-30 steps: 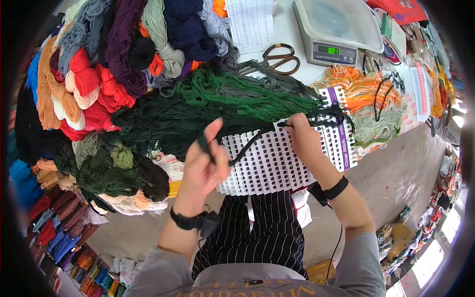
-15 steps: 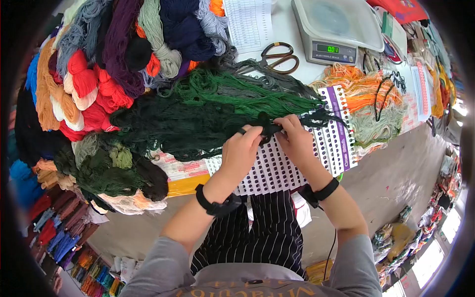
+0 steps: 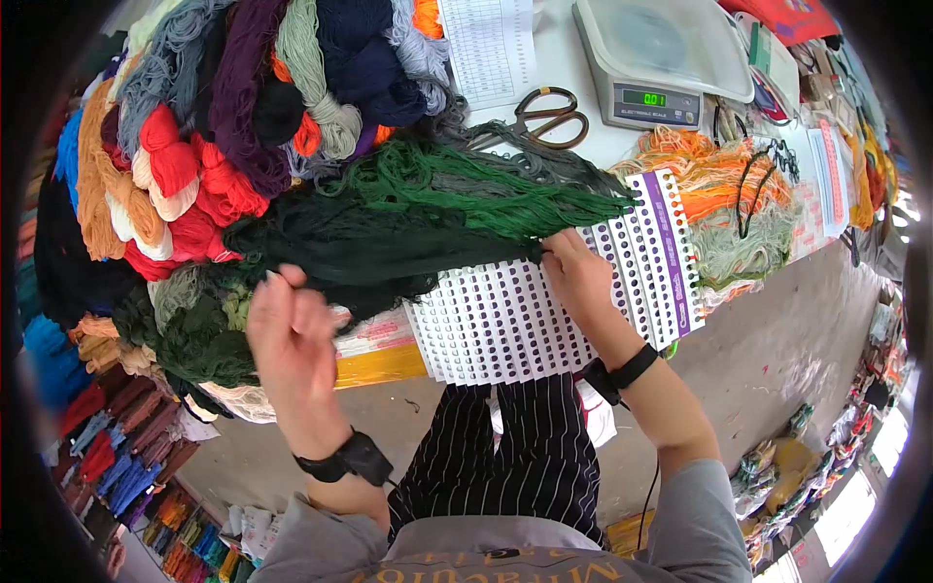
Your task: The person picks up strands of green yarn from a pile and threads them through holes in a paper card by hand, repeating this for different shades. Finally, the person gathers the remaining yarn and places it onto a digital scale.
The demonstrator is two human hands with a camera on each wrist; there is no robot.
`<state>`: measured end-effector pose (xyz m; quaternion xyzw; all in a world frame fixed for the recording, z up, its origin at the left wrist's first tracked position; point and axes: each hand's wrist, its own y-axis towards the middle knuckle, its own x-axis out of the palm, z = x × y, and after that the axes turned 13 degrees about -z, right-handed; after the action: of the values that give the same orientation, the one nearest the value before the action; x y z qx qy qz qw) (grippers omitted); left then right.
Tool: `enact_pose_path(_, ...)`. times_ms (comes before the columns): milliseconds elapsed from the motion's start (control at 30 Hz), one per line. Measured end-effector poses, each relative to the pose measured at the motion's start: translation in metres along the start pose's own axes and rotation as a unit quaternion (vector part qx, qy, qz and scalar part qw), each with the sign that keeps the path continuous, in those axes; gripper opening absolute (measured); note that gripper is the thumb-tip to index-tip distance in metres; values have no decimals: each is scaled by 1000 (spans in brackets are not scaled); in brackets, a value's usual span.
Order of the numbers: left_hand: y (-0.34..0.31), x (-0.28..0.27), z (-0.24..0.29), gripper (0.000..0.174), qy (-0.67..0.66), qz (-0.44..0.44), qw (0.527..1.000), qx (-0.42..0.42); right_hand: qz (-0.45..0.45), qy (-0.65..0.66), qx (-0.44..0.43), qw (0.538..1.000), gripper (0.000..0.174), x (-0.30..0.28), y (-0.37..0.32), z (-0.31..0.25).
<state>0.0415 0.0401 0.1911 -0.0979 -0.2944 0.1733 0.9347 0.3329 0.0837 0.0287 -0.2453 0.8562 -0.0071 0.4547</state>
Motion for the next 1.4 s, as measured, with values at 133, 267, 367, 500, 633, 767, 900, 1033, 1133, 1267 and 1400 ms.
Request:
enact_pose_path(133,8,-2,-24,21,517,157,838,79,34,82,55,995,16,10,-6,12)
enact_pose_path(267,11,24,-130,22,697,-134,704,25,41,177,82,980,18,12,-8,19)
enact_pose_path(367,27,19,-192,21,719,-199,663,65,39,223,100,969,16,7,-7,14)
enact_pose_path(500,34,-2,-187,15,759,-219,605,99,28,95,43,994,22,8,-9,14)
enact_pose_path(633,41,-33,-129,19,776,-160,588,160,-5,-13,19,1000,31,-2,-5,-7)
enact_pose_path(767,31,-1,-143,30,807,-154,567,65,-13,-24,18,999,33,-1,-3,-9)
enact_pose_path(900,33,16,-192,20,751,-238,607,108,-7,-15,15,1000,34,0,-3,-6)
enact_pose_path(1033,45,5,-206,9,723,-270,622,136,-16,-21,27,999,33,1,-4,-5)
enact_pose_path(1133,46,5,-189,7,734,-291,597,142,-11,-16,27,999,33,0,0,-5)
enact_pose_path(1267,38,13,-187,14,724,-257,626,134,-13,29,46,998,33,-3,-4,-5)
enact_pose_path(1400,43,21,-202,20,721,-288,622,105,-9,58,46,997,32,-1,-4,-4)
